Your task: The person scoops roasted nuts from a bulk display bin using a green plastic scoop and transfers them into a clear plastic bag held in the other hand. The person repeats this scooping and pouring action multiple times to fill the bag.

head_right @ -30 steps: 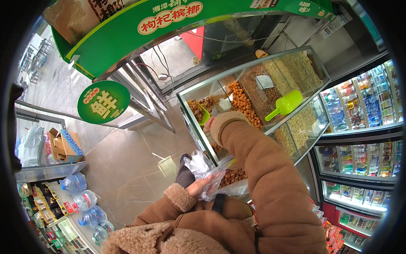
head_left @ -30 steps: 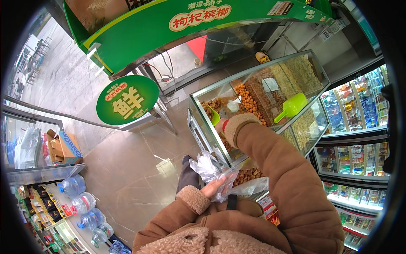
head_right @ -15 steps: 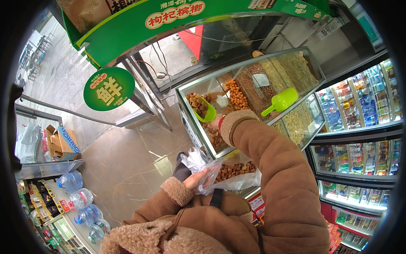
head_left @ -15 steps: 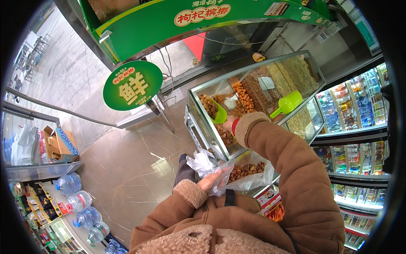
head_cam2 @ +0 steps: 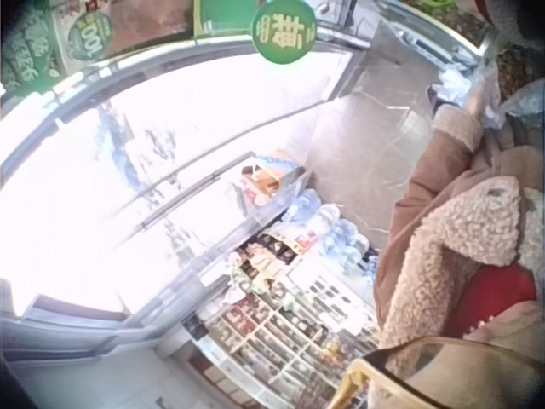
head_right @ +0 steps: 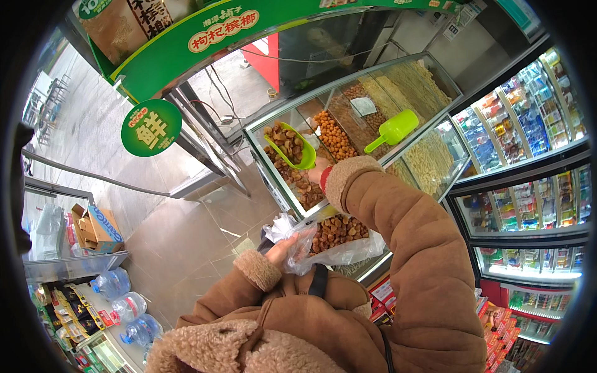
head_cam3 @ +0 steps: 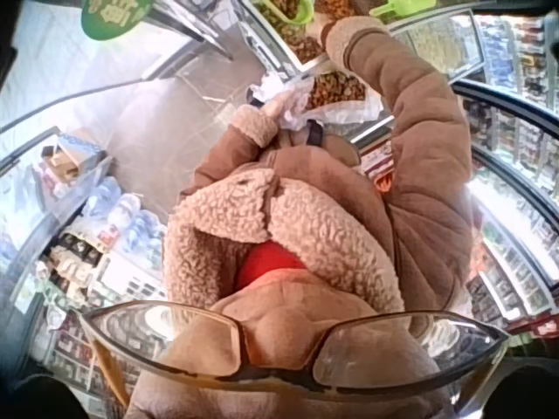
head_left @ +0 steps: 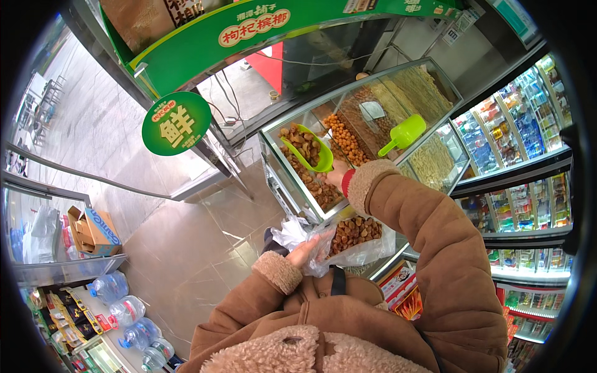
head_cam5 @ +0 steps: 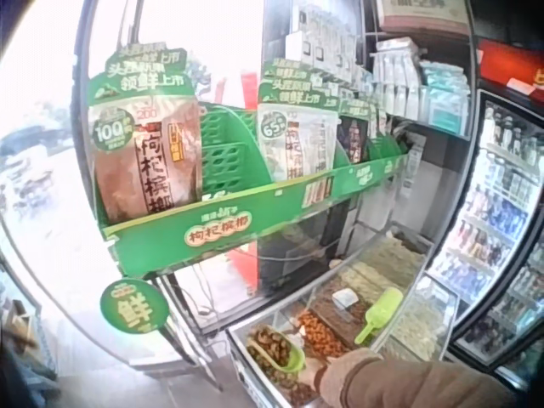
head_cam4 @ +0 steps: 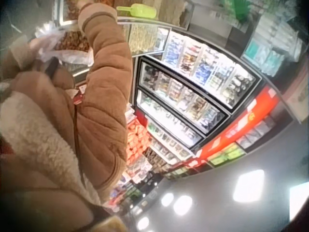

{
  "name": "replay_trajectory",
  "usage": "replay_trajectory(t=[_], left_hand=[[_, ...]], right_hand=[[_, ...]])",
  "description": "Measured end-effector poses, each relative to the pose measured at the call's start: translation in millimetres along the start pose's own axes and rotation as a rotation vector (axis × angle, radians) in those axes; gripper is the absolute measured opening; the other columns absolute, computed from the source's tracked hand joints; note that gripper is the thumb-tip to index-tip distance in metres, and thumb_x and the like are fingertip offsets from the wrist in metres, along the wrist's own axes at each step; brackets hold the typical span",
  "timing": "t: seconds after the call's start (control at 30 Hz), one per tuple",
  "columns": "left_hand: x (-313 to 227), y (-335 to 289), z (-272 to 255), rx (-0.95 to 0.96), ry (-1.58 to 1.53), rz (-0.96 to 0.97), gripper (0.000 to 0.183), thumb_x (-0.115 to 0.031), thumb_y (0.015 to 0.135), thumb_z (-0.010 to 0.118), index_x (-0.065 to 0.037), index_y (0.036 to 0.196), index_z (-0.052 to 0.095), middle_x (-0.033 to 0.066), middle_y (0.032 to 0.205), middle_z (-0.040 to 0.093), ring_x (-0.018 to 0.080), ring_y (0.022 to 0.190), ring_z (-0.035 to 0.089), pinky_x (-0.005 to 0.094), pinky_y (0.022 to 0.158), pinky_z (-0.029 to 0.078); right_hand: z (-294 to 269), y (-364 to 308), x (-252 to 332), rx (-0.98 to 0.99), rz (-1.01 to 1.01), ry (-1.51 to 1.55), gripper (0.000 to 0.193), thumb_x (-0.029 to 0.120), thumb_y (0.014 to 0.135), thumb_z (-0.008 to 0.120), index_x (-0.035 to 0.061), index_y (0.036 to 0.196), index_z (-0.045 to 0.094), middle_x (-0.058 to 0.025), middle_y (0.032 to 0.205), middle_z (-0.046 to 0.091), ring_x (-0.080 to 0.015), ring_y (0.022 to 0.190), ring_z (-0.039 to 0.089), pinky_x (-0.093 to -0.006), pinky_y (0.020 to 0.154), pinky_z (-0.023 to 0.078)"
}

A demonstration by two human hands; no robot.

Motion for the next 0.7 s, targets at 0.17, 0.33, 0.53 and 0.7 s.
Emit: replay_trajectory(t=[0.17,0.33,0.53,0.7], left_hand=[[-6,0,4,-0.03,0.013,0.0,0.057,-0.049,0.095,0.036,-0.012,0.138,0.041,-0.0036,0.071,0.043,0.01,0.066,0.038,0.0217,0.061,0.032],[-12,0,7,-0.079,0.071,0.01,0.055,-0.045,0.096,0.034,-0.01,0.138,0.041,-0.0036,0.072,0.045,0.0098,0.066,0.038,0.022,0.061,0.032],[-10,0,10,-0.073,-0.018,0.0,0.055,-0.044,0.096,0.034,-0.009,0.138,0.04,-0.0037,0.074,0.046,0.0093,0.065,0.037,0.0215,0.062,0.032],[-6,6,6,-0.072,-0.031,0.019,0.053,-0.041,0.097,0.034,-0.009,0.138,0.039,-0.004,0.077,0.046,0.009,0.067,0.038,0.0222,0.062,0.034]], right_hand=[[-2,-17,3,0.033,-0.041,0.006,0.039,-0.019,0.079,0.045,-0.0012,0.112,0.055,-0.0085,0.094,0.06,-0.0148,0.077,0.054,-0.0275,0.065,0.046],[-6,-26,0,0.039,-0.016,0.048,0.038,-0.018,0.079,0.045,-0.0012,0.112,0.055,-0.0088,0.094,0.06,-0.0137,0.076,0.054,-0.0261,0.066,0.046],[-10,-29,7,0.002,-0.07,0.091,0.021,-0.006,0.086,0.046,-0.0003,0.104,0.056,-0.0076,0.087,0.061,-0.0128,0.071,0.055,-0.025,0.063,0.046],[-17,-34,25,0.016,-0.202,0.068,0.02,-0.007,0.086,0.046,-0.0006,0.101,0.057,-0.0083,0.087,0.063,-0.0134,0.072,0.057,-0.0252,0.063,0.047]])
Point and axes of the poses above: each hand's wrist, its own y-axis towards the middle knuckle, its own z-axis out of the palm, x = y × z, the point moved 8 cm from there along y, towards the middle knuckle
